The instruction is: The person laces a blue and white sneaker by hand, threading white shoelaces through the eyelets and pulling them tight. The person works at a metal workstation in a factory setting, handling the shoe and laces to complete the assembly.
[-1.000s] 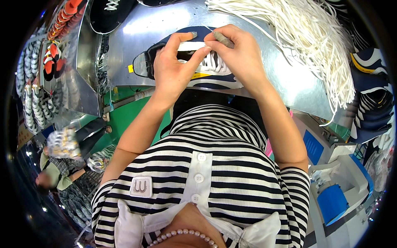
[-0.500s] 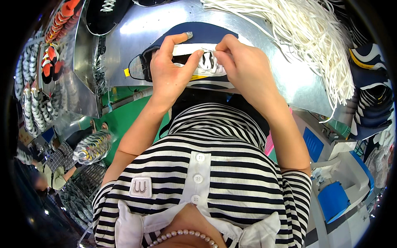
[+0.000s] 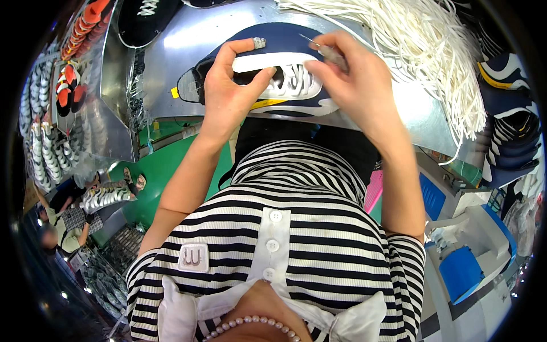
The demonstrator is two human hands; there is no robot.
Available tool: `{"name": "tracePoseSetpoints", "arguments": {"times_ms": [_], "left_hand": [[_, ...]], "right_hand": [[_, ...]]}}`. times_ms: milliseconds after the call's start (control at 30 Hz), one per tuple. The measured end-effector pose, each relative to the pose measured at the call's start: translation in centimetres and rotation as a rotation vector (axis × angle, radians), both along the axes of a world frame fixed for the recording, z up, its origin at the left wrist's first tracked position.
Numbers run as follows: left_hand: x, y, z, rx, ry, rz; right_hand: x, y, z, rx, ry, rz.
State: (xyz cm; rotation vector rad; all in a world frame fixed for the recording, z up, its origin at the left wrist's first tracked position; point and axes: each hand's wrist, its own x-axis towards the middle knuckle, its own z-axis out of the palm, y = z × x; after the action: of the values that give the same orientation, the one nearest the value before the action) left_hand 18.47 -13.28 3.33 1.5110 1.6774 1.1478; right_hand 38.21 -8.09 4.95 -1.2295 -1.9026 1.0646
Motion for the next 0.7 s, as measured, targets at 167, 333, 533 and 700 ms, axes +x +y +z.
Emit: {"name": "tracePoseSetpoints", "arguments": {"times_ms": [167, 333, 533, 700], "left_hand": [[0.6, 1.1, -0.2, 0.051, 0.174, 0.049], [-1.6, 1.0, 3.2, -0.377, -0.429, -0.245], [-1.6, 1.9, 2.9, -0.439, -0.447, -0.197], [-1.2, 1.8, 2.8, -0.397, -0.5, -0.204]], "right_hand": [[-2.7, -1.2, -3.5, 0.021, 0.189, -0.248], [-2.0, -0.6, -3.9, -0.037, 0.596, -0.365], [-2.0, -1.1, -3.3, 0.524, 0.041, 0.067], [-2.5, -0.6, -2.8, 0.483, 0.086, 0.041]]}}
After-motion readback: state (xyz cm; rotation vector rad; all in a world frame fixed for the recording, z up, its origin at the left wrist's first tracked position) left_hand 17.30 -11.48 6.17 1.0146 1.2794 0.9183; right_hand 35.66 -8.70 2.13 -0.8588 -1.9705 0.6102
